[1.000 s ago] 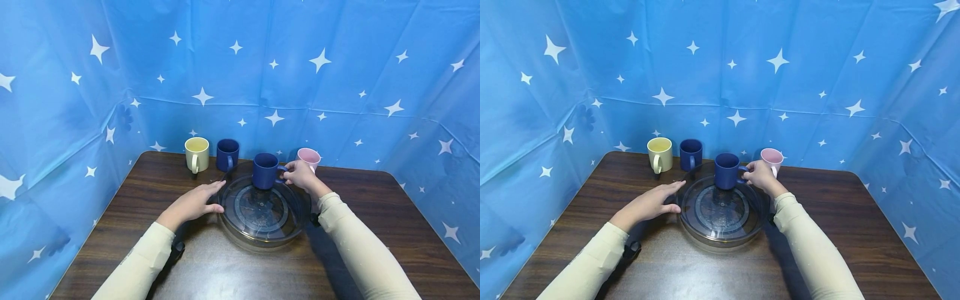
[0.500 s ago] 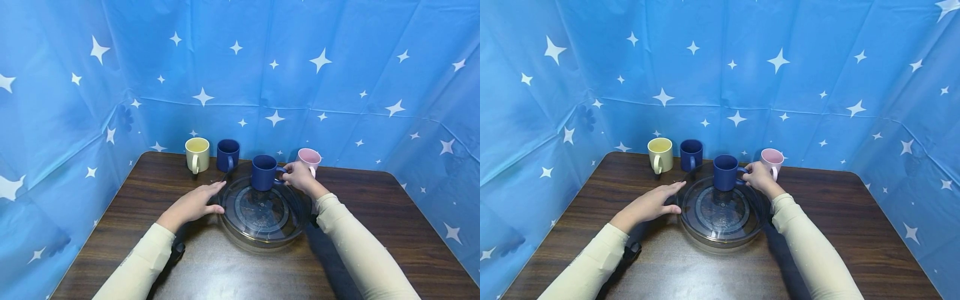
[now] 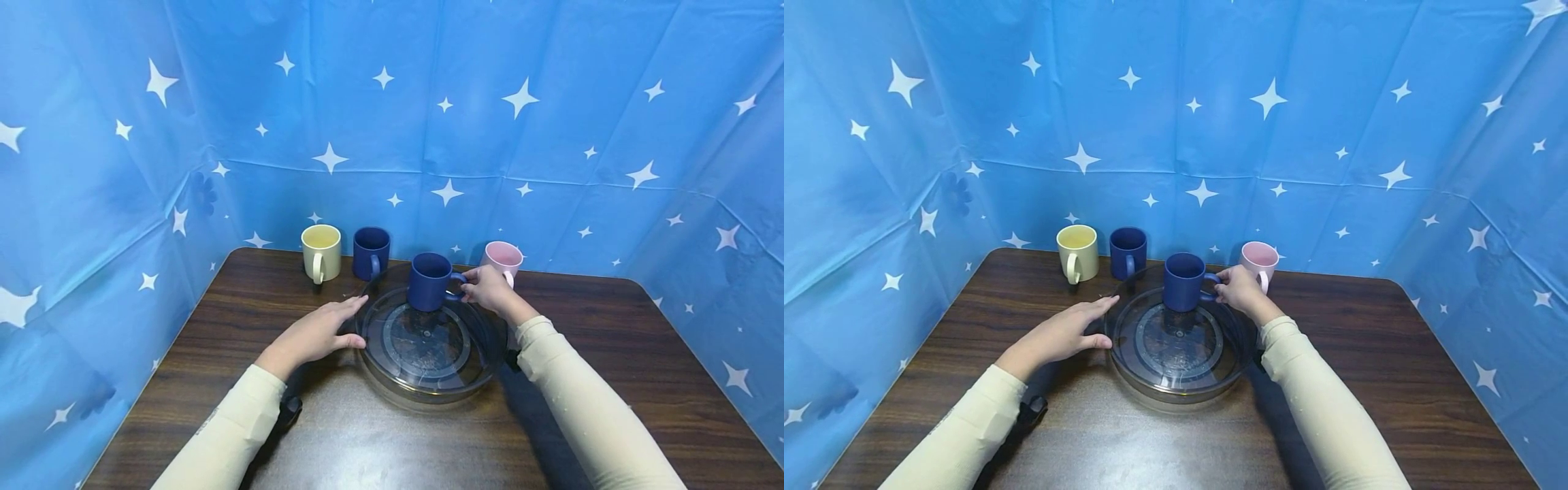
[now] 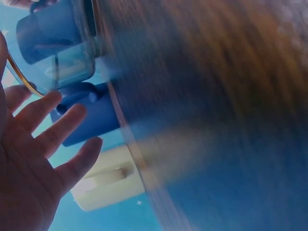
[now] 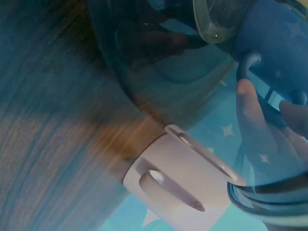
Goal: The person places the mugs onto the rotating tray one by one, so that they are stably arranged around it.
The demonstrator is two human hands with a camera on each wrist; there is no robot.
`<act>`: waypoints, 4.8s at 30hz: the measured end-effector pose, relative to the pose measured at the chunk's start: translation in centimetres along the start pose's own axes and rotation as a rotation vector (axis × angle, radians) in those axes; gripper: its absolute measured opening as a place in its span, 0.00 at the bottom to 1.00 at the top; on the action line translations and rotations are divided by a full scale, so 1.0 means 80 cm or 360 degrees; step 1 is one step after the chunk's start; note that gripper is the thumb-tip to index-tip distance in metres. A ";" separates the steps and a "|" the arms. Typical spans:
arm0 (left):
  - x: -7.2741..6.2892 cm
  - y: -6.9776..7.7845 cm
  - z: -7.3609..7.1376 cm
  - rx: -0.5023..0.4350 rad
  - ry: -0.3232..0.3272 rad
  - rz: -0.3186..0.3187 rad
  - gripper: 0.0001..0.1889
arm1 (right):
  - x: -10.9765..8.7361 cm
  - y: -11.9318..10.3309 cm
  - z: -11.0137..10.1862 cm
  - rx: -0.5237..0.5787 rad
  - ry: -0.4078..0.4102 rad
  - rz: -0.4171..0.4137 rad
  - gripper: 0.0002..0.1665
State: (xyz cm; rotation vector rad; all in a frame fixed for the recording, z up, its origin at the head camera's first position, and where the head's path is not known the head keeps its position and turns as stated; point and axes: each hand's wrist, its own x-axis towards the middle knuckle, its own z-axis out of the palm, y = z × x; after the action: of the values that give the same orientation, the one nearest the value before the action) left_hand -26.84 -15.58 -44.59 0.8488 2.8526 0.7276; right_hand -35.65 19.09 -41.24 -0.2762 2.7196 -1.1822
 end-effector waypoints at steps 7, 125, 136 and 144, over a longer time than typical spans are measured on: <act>0.000 0.001 -0.001 0.0004 -0.0004 -0.0002 0.44 | -0.007 0.001 -0.006 0.0001 -0.0004 -0.0004 0.18; 0.000 -0.003 0.003 -0.0006 0.0002 -0.0006 0.44 | -0.035 0.060 -0.057 -0.0018 0.0771 0.0446 0.15; 0.002 0.002 0.002 -0.0015 0.0003 0.0000 0.44 | -0.049 0.053 -0.070 -0.0158 0.0760 0.0399 0.14; 0.003 -0.004 0.005 -0.0018 0.0025 0.0025 0.44 | -0.053 0.049 -0.073 -0.0159 0.0774 0.0286 0.14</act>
State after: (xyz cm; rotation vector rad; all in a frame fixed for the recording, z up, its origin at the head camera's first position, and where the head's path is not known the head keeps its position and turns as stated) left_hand -27.08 -15.49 -45.08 0.8686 2.8560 0.7550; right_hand -33.22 26.87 -39.86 0.2794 3.1309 -1.1906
